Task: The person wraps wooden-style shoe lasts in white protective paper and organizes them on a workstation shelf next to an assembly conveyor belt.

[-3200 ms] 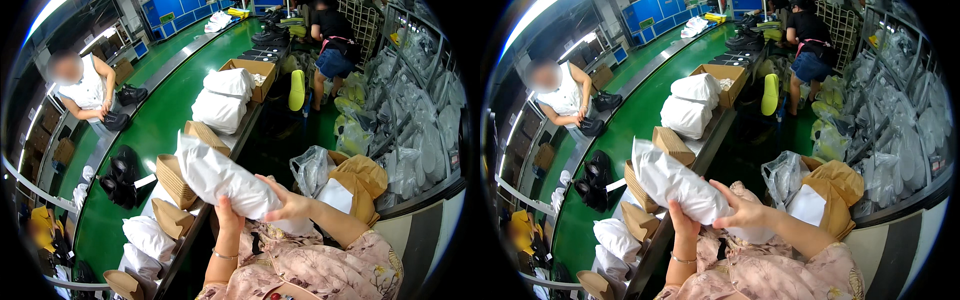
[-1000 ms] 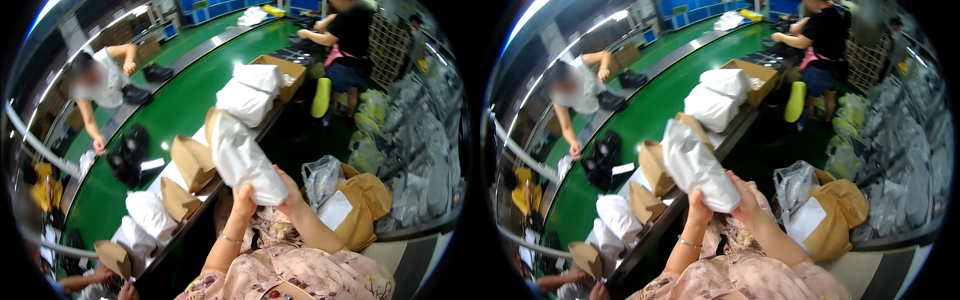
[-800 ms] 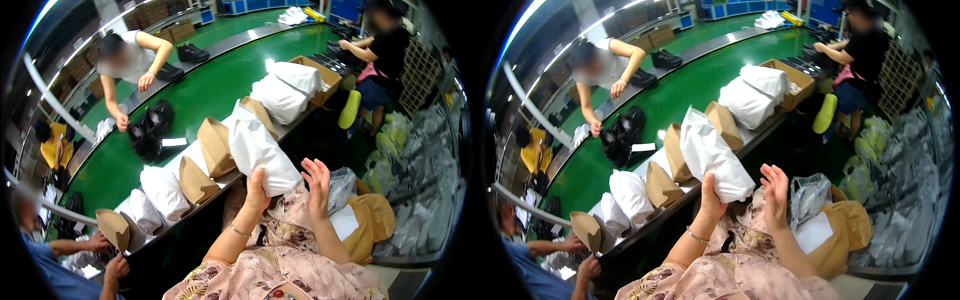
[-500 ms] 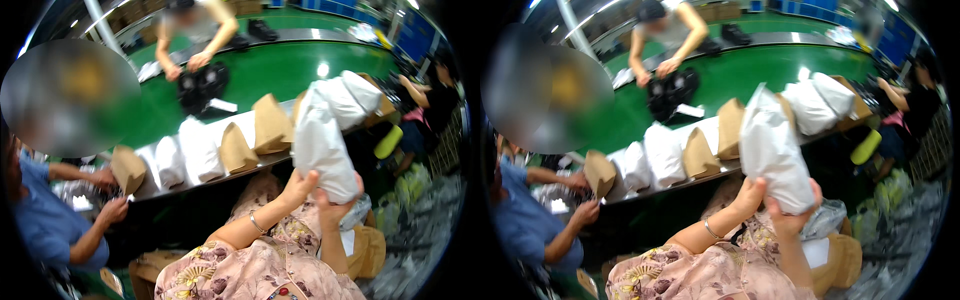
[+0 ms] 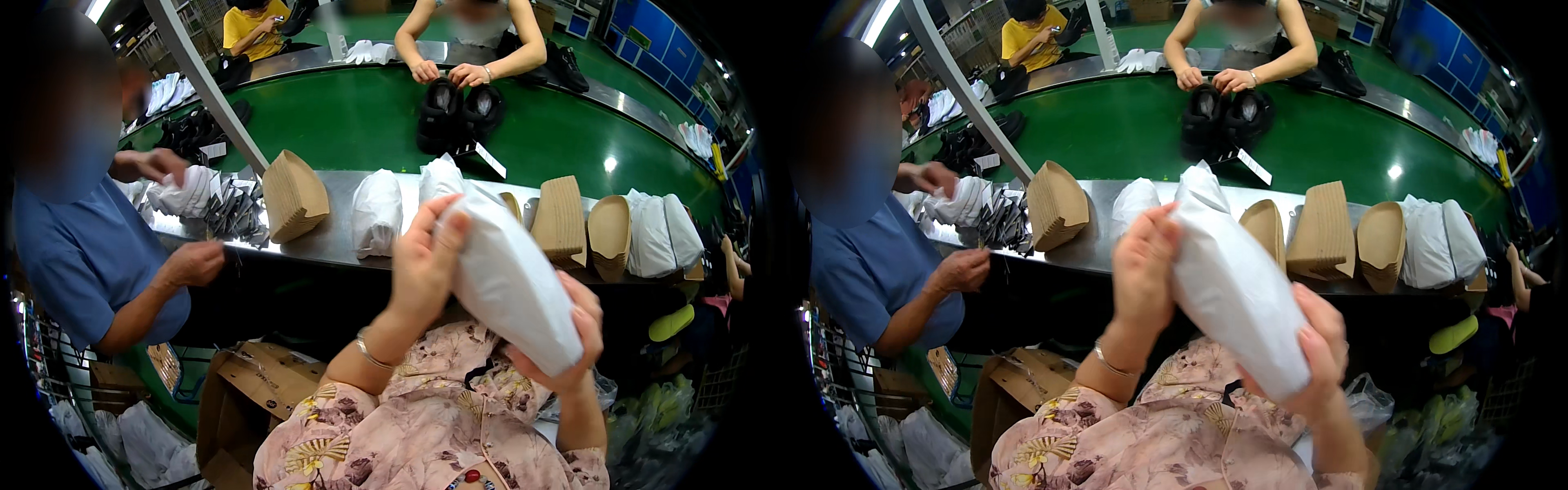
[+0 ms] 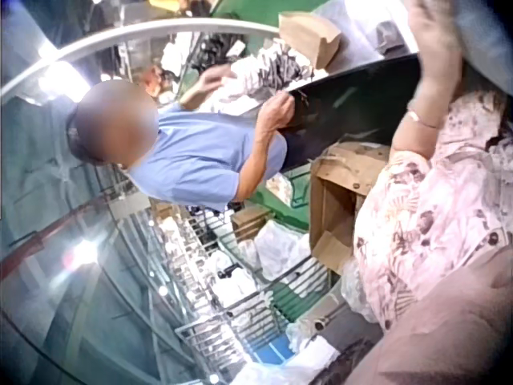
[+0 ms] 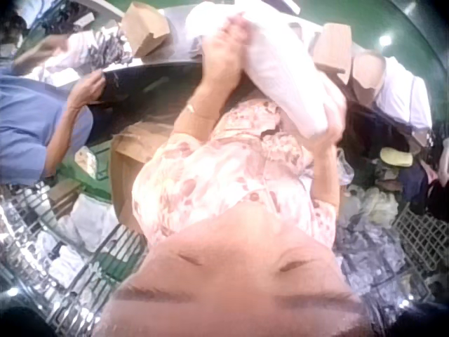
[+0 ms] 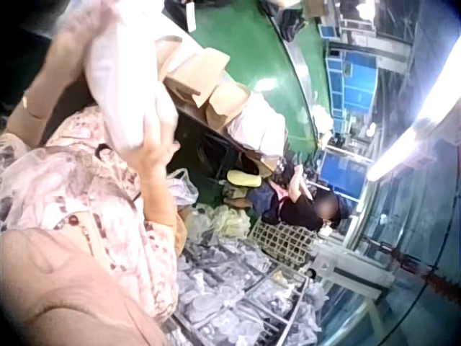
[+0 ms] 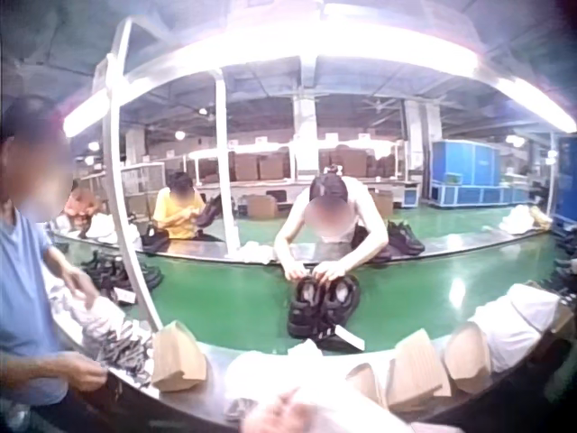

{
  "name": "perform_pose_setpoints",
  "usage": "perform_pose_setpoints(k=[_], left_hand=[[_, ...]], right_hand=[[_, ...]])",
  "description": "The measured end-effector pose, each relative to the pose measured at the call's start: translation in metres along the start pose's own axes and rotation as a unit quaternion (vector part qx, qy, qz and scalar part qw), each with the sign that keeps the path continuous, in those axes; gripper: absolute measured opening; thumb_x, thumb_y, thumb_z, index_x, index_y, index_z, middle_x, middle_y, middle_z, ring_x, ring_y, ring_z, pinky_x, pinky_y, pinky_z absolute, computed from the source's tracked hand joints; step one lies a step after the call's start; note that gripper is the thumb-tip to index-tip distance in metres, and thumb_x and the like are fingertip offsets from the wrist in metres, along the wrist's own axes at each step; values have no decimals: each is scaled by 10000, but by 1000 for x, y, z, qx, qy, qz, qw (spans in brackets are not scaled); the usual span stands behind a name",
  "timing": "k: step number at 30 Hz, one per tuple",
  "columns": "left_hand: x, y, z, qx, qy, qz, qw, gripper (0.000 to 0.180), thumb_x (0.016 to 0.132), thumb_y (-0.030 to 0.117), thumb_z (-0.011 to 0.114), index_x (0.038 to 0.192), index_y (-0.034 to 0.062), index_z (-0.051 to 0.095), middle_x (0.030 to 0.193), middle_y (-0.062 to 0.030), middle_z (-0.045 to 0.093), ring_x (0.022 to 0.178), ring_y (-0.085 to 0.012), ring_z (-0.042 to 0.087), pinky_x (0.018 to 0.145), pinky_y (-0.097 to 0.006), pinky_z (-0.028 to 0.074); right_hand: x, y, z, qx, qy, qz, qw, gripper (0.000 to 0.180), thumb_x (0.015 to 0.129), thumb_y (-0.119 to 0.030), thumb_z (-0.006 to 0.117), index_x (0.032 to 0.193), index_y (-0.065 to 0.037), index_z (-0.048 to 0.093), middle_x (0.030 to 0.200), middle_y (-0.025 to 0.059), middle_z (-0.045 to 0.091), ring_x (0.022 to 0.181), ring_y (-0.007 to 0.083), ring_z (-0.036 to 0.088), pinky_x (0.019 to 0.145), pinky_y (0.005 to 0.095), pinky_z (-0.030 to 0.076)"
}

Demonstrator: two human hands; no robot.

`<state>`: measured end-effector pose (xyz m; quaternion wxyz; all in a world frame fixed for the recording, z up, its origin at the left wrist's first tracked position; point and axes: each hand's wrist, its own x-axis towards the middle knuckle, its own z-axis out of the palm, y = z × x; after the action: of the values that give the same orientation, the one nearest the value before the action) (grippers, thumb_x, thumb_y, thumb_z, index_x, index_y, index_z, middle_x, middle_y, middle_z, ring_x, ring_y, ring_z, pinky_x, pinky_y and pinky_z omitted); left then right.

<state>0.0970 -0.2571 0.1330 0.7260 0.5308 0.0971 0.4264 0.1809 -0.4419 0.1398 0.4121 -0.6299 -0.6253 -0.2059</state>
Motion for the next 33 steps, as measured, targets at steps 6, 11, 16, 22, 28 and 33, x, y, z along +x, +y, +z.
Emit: perform_pose_setpoints(k=[6, 11, 16, 22, 28, 33], left_hand=[[98, 7, -95, -43, -34, -227, 972, 236, 892, 242, 574, 859, 12, 612, 799, -35, 631, 670, -90, 580, 624, -223, 478], [157, -29, -158, 69, -36, -287, 955, 221, 859, 234, 595, 861, 15, 621, 803, -59, 633, 660, -122, 589, 611, -256, 491], [181, -85, -184, 136, -44, -311, 940, 223, 840, 244, 610, 849, 23, 643, 781, -47, 631, 662, -126, 570, 601, -270, 471], [170, -146, -195, 279, -43, -223, 933, 311, 861, 252, 581, 952, -41, 630, 828, -61, 641, 714, -130, 577, 655, -253, 467], [179, -154, -211, 276, -102, -301, 907, 466, 890, 354, 537, 1076, -71, 573, 1030, -141, 614, 945, -194, 557, 834, -280, 430], [162, -142, -207, 409, 4, -98, 907, 601, 942, 448, 390, 1242, -67, 466, 1326, -197, 443, 1232, -271, 411, 1025, -345, 301]], right_hand=[[30, -30, 132, 125, 31, 111, 985, 866, 649, -180, 798, 1278, 36, 244, 1261, 315, 322, 1134, 454, 406, 960, 455, 366], [45, -22, 218, 196, 27, 245, 949, 823, 704, -180, 759, 1292, 44, 228, 1257, 297, 323, 1161, 428, 377, 981, 429, 342], [38, -4, 262, 186, 32, 299, 935, 808, 702, -194, 751, 1281, 49, 243, 1222, 276, 351, 1119, 405, 404, 945, 416, 369], [26, 8, 273, 147, -5, 344, 927, 816, 693, -227, 763, 1265, 51, 250, 1189, 268, 355, 1072, 410, 420, 906, 412, 390], [16, 7, 296, 119, 27, 306, 944, 815, 695, -202, 760, 1268, 47, 236, 1198, 273, 329, 1096, 417, 387, 925, 428, 370], [21, -7, 287, 107, 12, 311, 944, 808, 697, -199, 753, 1281, 54, 256, 1199, 258, 365, 1095, 399, 409, 941, 416, 353]])
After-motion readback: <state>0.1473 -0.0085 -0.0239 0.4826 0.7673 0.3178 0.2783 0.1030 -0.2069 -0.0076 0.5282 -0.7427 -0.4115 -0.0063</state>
